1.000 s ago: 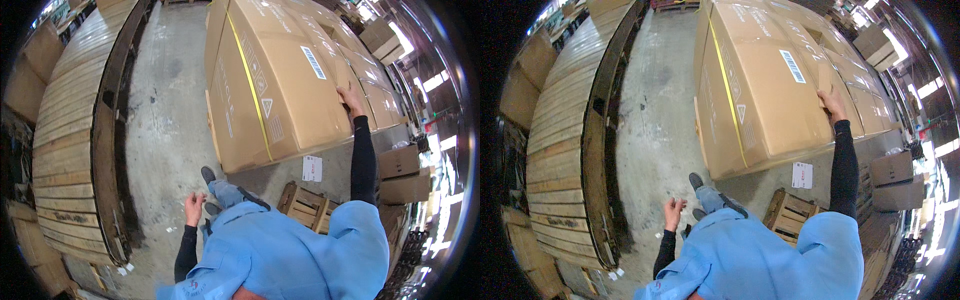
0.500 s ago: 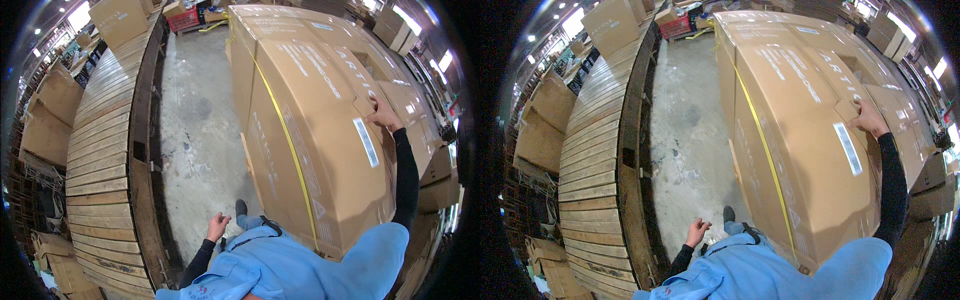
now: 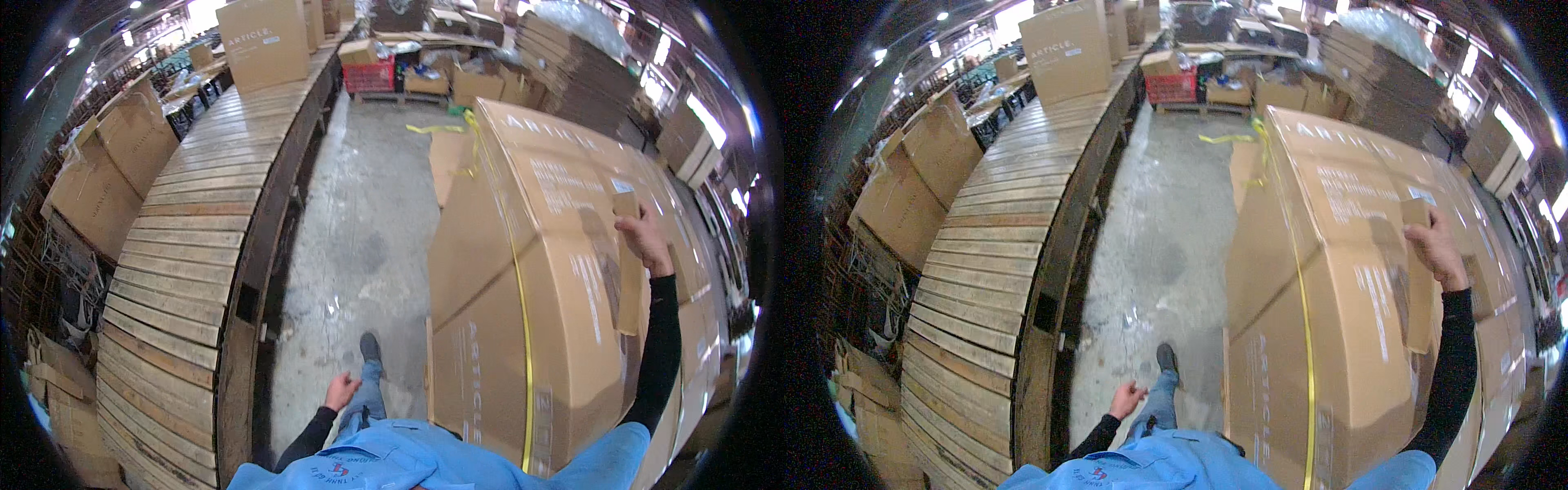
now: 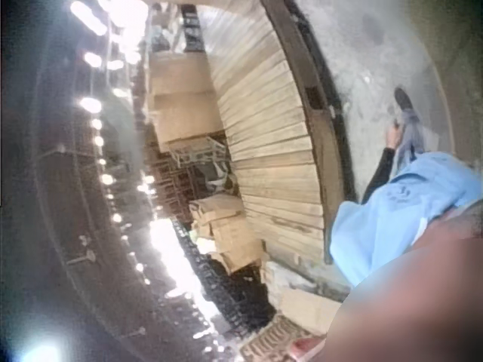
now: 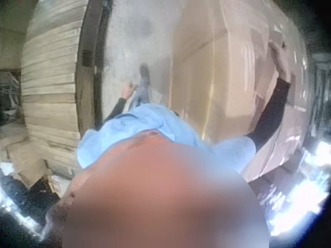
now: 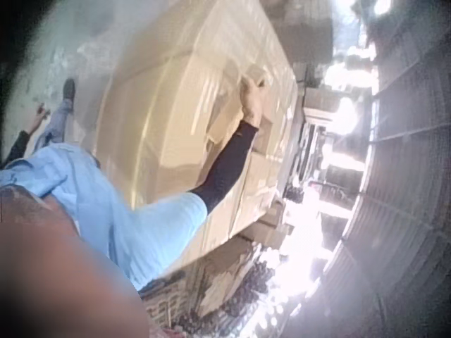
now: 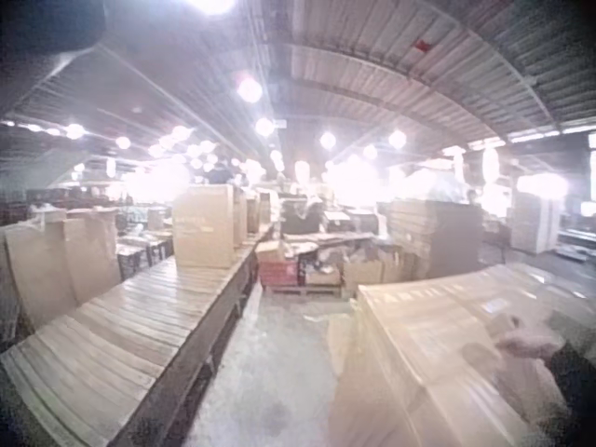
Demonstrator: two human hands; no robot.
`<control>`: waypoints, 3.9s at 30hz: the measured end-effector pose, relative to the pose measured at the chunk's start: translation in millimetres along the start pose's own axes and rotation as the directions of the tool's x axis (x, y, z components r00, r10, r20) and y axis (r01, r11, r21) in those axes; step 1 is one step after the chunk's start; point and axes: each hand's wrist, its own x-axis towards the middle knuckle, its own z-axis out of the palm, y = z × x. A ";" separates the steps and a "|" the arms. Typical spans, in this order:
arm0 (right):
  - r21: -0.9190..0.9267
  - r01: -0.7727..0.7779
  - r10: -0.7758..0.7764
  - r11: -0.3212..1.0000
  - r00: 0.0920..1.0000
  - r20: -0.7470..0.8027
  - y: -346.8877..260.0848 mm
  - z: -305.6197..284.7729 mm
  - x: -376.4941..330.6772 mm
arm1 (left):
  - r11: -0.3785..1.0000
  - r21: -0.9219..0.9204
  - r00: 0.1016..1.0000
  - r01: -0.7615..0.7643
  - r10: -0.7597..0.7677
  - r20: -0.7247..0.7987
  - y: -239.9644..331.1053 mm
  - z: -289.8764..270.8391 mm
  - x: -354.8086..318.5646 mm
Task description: The person lifts a large cardboard box onto a stack, then uses a yellow strap to secure it. They wrap the strap around the box, tie a knot, and reinforce the knot with small cardboard pieces. Finally, they pick up and briefly inspect a small paper document.
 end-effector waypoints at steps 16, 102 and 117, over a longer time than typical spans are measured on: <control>0.810 -0.034 0.340 0.585 0.917 -0.207 139.5 59.7 336.5 | 0.978 -0.145 0.988 -0.152 0.146 -0.052 218.3 -144.1 355.5; -0.216 -0.268 -0.031 0.939 0.559 -0.829 61.4 232.2 516.2 | 0.936 0.071 -0.208 0.345 0.003 0.978 656.3 252.6 738.4; -0.562 -0.263 -0.142 0.785 0.805 -0.575 -34.7 399.8 420.0 | 0.866 -0.493 0.050 0.079 0.491 0.870 649.4 171.1 719.3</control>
